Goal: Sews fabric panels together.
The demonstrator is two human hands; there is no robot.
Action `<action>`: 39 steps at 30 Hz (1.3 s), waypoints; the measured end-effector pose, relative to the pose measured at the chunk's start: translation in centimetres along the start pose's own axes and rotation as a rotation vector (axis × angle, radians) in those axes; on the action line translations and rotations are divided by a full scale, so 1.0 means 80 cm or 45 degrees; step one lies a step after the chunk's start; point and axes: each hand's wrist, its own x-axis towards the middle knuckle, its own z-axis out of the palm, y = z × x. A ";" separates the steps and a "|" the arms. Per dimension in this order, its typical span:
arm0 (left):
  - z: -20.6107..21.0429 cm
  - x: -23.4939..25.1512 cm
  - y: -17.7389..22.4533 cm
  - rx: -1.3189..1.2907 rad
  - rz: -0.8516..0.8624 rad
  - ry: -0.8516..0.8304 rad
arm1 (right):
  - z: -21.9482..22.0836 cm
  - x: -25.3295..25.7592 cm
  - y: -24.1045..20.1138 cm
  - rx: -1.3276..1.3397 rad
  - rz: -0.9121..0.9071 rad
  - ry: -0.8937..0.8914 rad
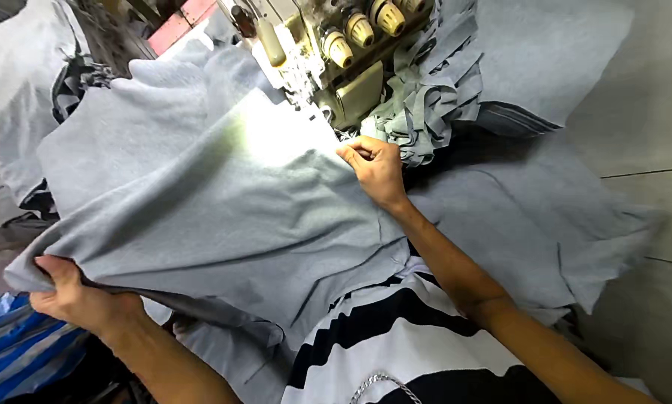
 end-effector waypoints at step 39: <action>-0.074 -0.180 -0.005 0.917 -0.528 -0.308 | -0.077 -0.075 0.049 -0.198 0.374 -0.233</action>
